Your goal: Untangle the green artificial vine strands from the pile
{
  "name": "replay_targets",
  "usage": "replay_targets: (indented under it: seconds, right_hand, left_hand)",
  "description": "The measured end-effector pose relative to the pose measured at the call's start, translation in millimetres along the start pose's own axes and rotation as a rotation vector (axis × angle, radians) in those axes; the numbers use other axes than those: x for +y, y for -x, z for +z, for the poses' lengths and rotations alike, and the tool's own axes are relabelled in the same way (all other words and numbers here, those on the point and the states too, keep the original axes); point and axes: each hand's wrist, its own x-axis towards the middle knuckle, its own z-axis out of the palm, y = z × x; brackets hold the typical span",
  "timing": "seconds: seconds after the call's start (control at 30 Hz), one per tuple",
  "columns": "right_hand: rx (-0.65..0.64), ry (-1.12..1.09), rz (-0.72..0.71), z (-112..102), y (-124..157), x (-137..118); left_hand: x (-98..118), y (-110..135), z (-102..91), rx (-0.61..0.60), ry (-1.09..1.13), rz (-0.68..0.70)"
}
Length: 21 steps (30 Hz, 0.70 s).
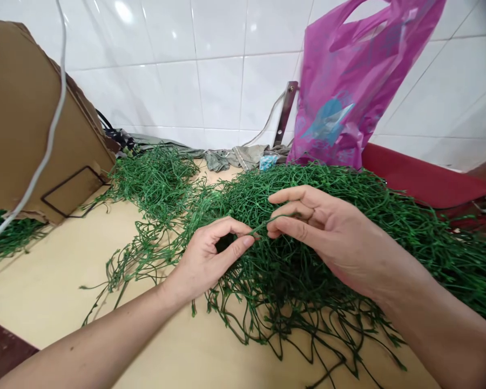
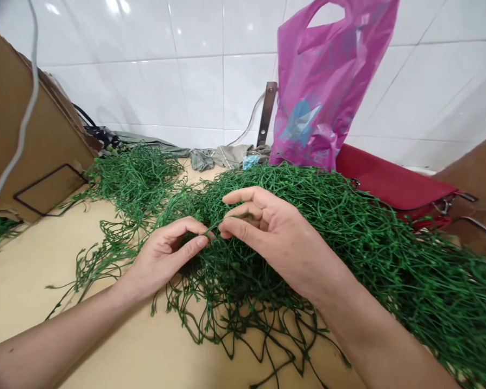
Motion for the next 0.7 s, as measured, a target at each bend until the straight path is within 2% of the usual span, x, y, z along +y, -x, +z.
replay_targets:
  seconds: [0.13, 0.23, 0.3, 0.53, 0.7]
  right_hand:
    - [-0.005, -0.162, 0.160, 6, -1, 9]
    - [-0.066, -0.062, 0.175, 12, -2, 13]
    - [-0.098, 0.095, 0.124, 15, -3, 15]
    - [-0.058, 0.531, -0.113, 12, 1, 3]
    - [0.072, 0.769, -0.299, 19, 4, -1]
  left_hand:
    - [-1, 1, 1.5, 0.075, 0.020, -0.016]
    - [-1, 2, 1.8, 0.082, 0.011, -0.022]
    - [-1, 2, 1.7, 0.079, 0.003, -0.029]
    - [4, 2, 1.5, 0.022, -0.003, -0.061]
    - [4, 1, 1.8, -0.018, -0.041, -0.011]
